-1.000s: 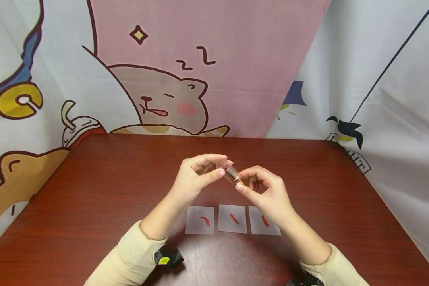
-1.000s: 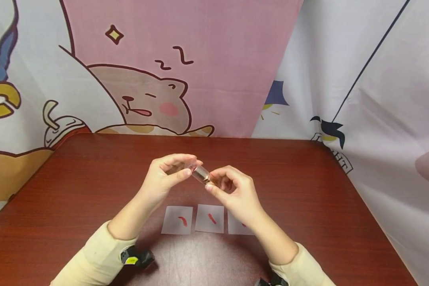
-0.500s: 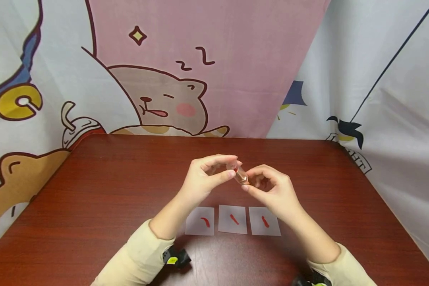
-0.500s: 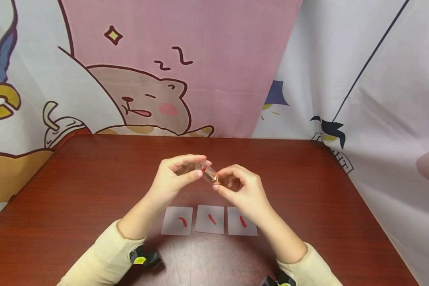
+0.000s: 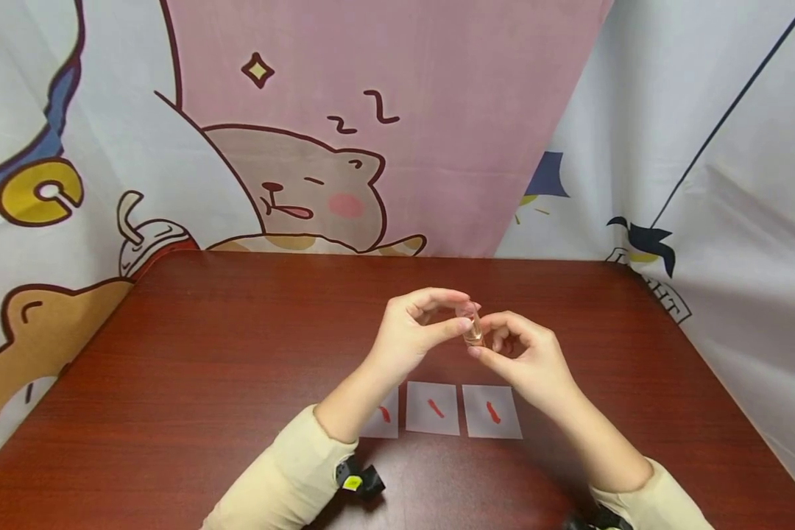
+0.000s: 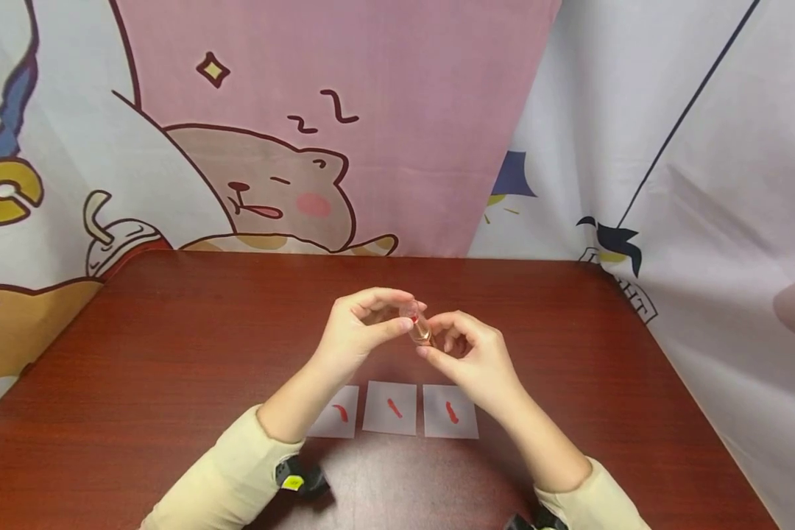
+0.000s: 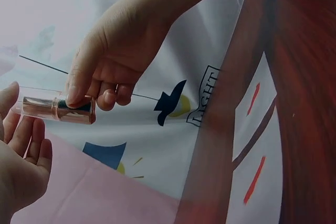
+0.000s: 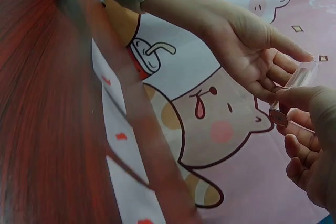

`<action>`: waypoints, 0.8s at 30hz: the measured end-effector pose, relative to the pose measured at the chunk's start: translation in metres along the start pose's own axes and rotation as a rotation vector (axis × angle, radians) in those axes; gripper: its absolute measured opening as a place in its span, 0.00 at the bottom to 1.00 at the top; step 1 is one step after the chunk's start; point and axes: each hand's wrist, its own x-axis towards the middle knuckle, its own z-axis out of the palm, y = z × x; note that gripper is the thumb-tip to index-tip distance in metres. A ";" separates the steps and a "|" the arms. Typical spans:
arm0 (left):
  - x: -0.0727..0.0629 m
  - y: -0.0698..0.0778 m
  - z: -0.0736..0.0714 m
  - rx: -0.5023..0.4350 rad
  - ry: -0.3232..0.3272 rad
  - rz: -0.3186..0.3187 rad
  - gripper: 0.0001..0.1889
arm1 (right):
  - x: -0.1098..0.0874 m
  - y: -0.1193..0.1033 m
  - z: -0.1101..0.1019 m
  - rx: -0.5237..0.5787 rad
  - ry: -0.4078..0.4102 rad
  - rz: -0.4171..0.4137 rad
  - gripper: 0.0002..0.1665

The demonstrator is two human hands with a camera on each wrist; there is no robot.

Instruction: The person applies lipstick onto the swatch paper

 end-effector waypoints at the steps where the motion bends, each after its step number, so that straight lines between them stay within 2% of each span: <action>1: 0.001 -0.002 0.002 0.005 -0.003 -0.003 0.14 | -0.001 0.000 -0.002 -0.004 -0.004 0.010 0.17; 5: 0.004 -0.010 0.010 0.047 -0.013 -0.006 0.13 | -0.005 0.006 -0.009 -0.010 -0.018 0.027 0.17; 14: 0.008 -0.024 0.023 0.129 -0.031 -0.045 0.15 | -0.015 0.036 -0.024 -0.047 -0.011 0.059 0.16; 18: 0.009 -0.032 0.030 0.176 -0.040 -0.061 0.15 | -0.020 0.043 -0.029 -0.061 -0.002 0.106 0.16; 24: 0.010 -0.045 0.039 0.195 -0.041 -0.095 0.13 | -0.027 0.049 -0.035 -0.091 -0.030 0.137 0.15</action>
